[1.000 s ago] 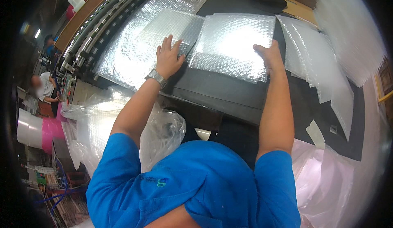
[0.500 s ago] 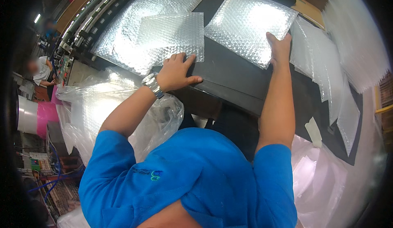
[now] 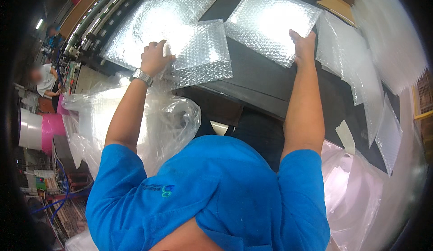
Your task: The person repeatedly picks up bubble wrap sheets from a table, separates them, and stacks them into neat piles. The person handles the sheets by hand, aligning edges and placing them in organized stacks on the table.
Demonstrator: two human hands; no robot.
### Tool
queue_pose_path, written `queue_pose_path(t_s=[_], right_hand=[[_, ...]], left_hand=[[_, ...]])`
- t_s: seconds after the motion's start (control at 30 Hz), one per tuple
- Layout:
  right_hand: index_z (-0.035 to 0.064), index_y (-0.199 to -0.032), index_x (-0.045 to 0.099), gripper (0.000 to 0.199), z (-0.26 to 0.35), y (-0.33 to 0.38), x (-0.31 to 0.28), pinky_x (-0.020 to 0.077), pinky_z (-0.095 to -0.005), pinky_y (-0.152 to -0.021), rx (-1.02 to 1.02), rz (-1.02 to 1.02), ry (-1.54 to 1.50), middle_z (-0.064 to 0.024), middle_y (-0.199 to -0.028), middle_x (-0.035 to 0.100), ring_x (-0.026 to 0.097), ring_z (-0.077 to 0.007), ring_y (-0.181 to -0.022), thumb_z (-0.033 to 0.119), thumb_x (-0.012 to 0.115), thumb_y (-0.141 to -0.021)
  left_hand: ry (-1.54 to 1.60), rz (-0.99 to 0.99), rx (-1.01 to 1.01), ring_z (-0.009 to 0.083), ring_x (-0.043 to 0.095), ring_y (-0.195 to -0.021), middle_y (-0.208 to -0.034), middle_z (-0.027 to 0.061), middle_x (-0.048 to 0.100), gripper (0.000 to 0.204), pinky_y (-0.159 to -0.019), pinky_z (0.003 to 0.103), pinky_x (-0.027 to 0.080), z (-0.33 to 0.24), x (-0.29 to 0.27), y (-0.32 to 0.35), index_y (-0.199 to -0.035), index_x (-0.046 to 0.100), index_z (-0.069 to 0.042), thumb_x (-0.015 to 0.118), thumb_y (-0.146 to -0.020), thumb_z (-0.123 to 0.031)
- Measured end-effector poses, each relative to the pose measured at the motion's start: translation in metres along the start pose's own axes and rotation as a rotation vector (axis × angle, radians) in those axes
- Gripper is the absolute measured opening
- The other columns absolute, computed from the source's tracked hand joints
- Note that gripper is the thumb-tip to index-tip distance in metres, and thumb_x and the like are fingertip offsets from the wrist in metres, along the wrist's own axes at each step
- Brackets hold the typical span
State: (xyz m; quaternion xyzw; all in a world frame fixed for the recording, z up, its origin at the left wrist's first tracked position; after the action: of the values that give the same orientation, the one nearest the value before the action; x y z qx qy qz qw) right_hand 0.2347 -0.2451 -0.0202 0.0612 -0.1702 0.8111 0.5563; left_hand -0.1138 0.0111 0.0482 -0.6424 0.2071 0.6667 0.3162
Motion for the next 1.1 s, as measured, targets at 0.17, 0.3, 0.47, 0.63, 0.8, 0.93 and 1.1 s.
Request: queue_pose_path(t_s=[0.17, 0.3, 0.47, 0.63, 0.8, 0.93, 1.1], right_hand=[[-0.0051, -0.106, 0.044, 0.044, 0.000, -0.001, 0.006, 0.0460, -0.0319, -0.072, 0.000, 0.055, -0.001, -0.0144, -0.095, 0.055, 0.056, -0.0216, -0.082, 0.000, 0.065, -0.068], [-0.0052, -0.111, 0.043, 0.047, -0.002, -0.010, -0.005, 0.0463, -0.0333, -0.075, 0.009, 0.118, 0.052, -0.0146, -0.100, 0.056, 0.056, -0.0235, -0.087, -0.001, 0.065, -0.070], [-0.0080, -0.112, 0.041, 0.042, 0.006, -0.004, -0.008, 0.0470, -0.0327, -0.074, 0.033, 0.102, 0.084, -0.0172, -0.102, 0.053, 0.055, -0.0230, -0.090, -0.003, 0.060, -0.075], [-0.0077, -0.115, 0.038, 0.046, 0.004, -0.005, -0.001, 0.0445, -0.0304, -0.082, 0.038, 0.142, 0.091, -0.0177, -0.107, 0.051, 0.054, -0.0240, -0.094, -0.003, 0.060, -0.075], [-0.0071, -0.117, 0.035, 0.048, 0.000, -0.007, 0.005, 0.0441, -0.0307, -0.083, 0.045, 0.161, 0.086, -0.0179, -0.110, 0.049, 0.052, -0.0240, -0.097, -0.003, 0.059, -0.076], [-0.0072, -0.118, 0.034, 0.049, 0.009, -0.003, -0.001, 0.0438, -0.0313, -0.084, 0.041, 0.183, 0.102, -0.0184, -0.112, 0.047, 0.051, -0.0245, -0.099, -0.004, 0.059, -0.075], [-0.0063, -0.116, 0.038, 0.050, 0.007, 0.000, -0.008, 0.0450, -0.0326, -0.081, -0.001, 0.095, 0.094, -0.0166, -0.108, 0.051, 0.054, -0.0243, -0.094, 0.000, 0.063, -0.073]], left_hand=[[0.514, -0.106, 0.109, 0.0304, 0.050, -0.096, -0.097, 0.0174, 0.047, 0.043, -0.081, 0.036, 0.042, 0.023, 0.009, 0.016, -0.112, 0.046, -0.016, 0.060, -0.072, -0.009], [0.593, -0.684, 0.116, 0.0253, 0.045, -0.083, -0.093, 0.0119, 0.047, 0.038, -0.078, 0.031, 0.038, 0.079, -0.034, 0.058, -0.106, 0.055, -0.014, 0.063, -0.069, -0.006], [0.197, -1.316, -0.246, 0.0217, 0.050, -0.080, -0.092, 0.0089, 0.056, 0.033, -0.076, 0.033, 0.038, 0.219, -0.113, 0.156, -0.107, 0.056, -0.007, 0.061, -0.074, -0.003], [-0.347, -0.892, -0.747, 0.0317, 0.046, -0.081, -0.096, 0.0196, 0.046, 0.046, -0.077, 0.040, 0.038, 0.335, -0.047, 0.302, -0.117, 0.049, -0.014, 0.054, -0.072, -0.007], [-0.096, 0.182, -1.314, 0.0374, 0.043, -0.107, -0.128, 0.0274, 0.028, 0.056, -0.094, 0.044, 0.032, 0.402, 0.109, 0.459, -0.126, 0.040, -0.031, 0.049, -0.073, -0.015], [-0.087, 0.135, -1.552, 0.0318, 0.035, -0.117, -0.137, 0.0160, 0.018, 0.059, -0.098, 0.040, 0.027, 0.332, 0.089, 0.422, -0.126, 0.036, -0.037, 0.053, -0.076, -0.013], [-0.231, -0.451, -1.313, 0.0258, 0.035, -0.116, -0.133, 0.0105, 0.028, 0.046, -0.095, 0.035, 0.029, 0.307, 0.039, 0.354, -0.126, 0.037, -0.024, 0.048, -0.082, -0.019]])
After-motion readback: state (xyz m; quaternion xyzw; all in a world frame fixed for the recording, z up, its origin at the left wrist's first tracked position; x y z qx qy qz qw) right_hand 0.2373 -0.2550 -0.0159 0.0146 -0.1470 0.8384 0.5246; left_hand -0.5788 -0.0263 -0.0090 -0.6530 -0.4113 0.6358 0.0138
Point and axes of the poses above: each hand's wrist, its own y-axis away from the middle knuckle, its own x-axis out of the palm, z = x × y, the point moved 2 cm from there along -y, towards the middle knuckle
